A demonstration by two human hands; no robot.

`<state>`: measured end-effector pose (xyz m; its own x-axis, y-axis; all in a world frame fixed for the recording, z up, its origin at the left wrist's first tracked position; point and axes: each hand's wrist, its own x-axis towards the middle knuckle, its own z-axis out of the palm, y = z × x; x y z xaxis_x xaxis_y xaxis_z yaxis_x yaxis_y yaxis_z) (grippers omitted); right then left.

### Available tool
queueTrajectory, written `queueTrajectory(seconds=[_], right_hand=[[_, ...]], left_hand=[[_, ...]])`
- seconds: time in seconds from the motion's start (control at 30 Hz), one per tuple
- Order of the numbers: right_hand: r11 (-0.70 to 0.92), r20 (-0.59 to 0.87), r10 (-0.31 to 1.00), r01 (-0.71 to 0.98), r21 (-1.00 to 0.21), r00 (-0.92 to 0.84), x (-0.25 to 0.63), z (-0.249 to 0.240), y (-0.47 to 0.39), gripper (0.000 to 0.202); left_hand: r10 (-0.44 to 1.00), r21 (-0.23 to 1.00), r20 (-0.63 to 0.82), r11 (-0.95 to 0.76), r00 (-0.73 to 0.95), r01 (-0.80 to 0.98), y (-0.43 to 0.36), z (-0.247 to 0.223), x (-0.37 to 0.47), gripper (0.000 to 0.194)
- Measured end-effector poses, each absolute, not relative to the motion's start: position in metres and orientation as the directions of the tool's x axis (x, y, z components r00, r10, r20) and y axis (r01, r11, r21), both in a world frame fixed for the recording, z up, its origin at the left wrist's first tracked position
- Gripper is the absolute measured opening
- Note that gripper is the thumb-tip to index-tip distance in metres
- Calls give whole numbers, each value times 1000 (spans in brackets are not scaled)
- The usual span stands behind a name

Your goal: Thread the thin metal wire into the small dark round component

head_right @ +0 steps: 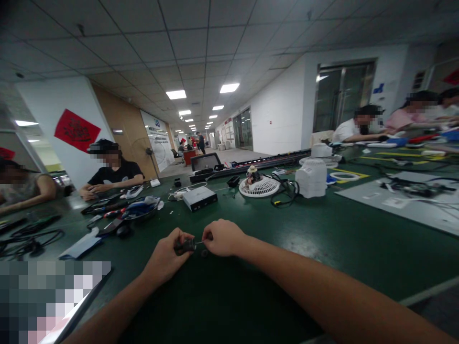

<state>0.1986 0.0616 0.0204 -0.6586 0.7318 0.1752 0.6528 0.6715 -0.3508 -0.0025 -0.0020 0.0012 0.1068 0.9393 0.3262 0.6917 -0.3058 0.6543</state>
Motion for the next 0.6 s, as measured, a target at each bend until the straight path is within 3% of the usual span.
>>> queueTrajectory(seconds=[0.1,0.17,0.33,0.43,0.5,0.6], right_hand=[[570,176,820,756,-321,-544,200,21,65,21],[538,164,840,755,-375,-517,200,21,67,28],[542,36,788,665,-514,-615,196,14,65,48],[546,-2,768,657,-519,-640,193,10,64,35],[552,43,778,649,-524,-626,193,9,65,22],[565,143,782,594,-573,-606,194,9,68,18]], left_hand=[[934,626,351,-288,68,725,0,0,-6,20],[935,604,352,-259,39,753,1,-1,-8,19],[941,593,337,-206,-7,779,2,-1,-10,18],[944,602,329,-200,-12,773,2,-1,-10,18],[946,607,325,-205,-4,768,2,-1,-10,17],[951,625,310,-222,23,749,2,-2,-9,15]])
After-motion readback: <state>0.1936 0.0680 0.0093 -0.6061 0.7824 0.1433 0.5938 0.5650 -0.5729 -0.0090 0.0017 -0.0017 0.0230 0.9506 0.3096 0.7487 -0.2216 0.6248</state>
